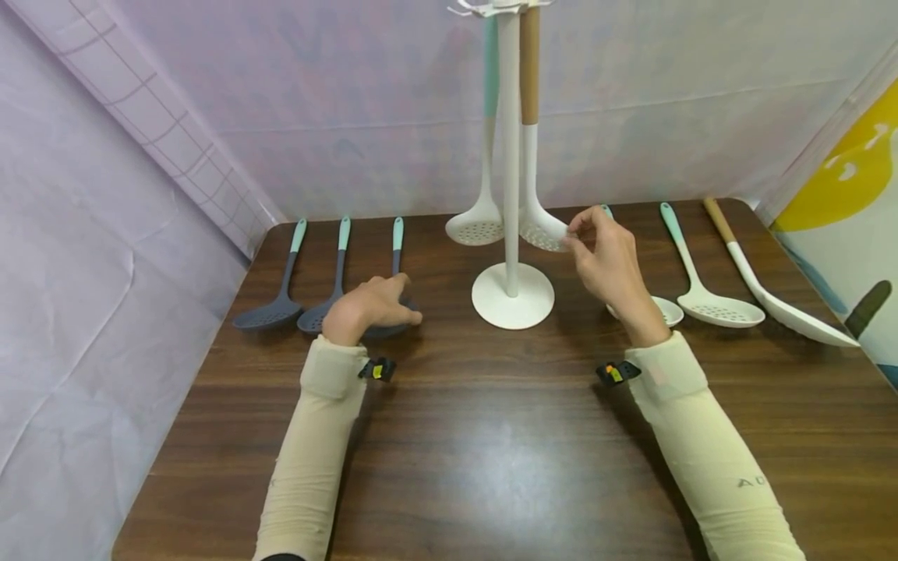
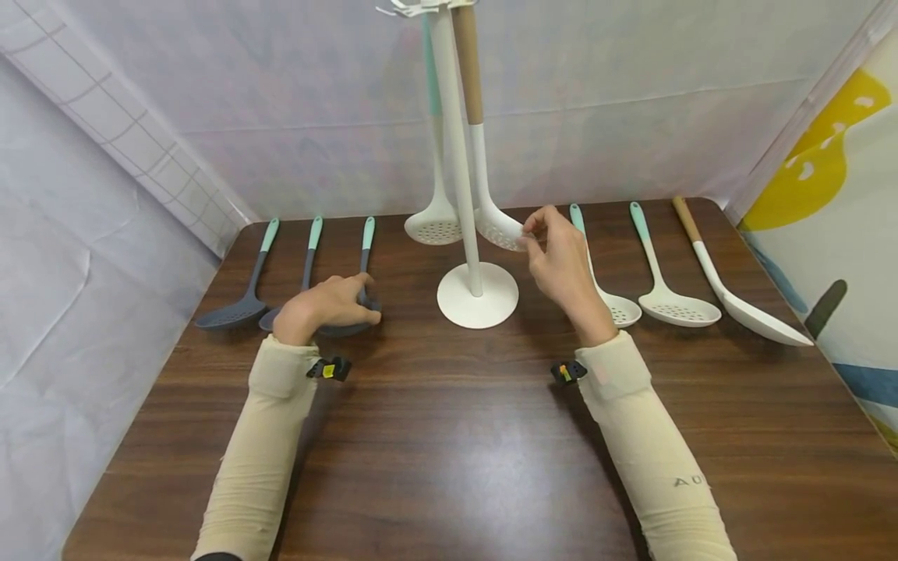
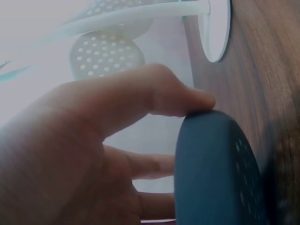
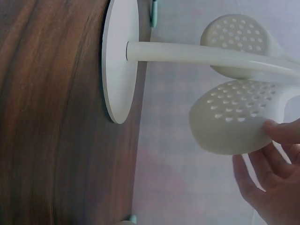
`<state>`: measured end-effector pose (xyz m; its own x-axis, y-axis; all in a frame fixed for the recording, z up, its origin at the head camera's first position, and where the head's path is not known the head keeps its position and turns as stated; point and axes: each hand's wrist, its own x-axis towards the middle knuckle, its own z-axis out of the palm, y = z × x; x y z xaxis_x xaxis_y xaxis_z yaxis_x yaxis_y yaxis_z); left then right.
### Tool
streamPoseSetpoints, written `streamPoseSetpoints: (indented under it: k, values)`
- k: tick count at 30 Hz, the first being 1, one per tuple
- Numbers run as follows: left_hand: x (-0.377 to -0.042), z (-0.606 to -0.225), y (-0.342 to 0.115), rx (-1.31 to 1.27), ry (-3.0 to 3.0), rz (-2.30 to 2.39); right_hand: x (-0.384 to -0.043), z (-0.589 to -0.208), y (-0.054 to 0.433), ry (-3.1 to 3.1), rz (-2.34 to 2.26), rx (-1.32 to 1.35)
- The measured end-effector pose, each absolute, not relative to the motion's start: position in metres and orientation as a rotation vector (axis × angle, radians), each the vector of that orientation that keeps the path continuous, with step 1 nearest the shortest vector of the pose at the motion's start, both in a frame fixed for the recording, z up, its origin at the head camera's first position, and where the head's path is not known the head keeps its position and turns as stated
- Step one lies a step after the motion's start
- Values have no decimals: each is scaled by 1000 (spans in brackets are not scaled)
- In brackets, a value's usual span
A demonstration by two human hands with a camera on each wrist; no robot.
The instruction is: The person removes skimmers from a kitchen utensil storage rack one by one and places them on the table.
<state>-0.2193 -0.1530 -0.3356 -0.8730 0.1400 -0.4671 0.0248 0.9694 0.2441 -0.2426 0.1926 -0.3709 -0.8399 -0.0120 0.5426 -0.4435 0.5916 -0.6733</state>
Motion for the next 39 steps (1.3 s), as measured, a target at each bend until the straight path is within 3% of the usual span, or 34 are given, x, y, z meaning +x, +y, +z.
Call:
streamPoseSetpoints:
  k: [23, 39]
  values:
    - [-223, -334, -145, 404, 3155, 550, -240, -368, 197, -2208, 1131, 339]
    - [-215, -325, -134, 428, 3172, 526, -218, -338, 225, -2372, 1004, 303]
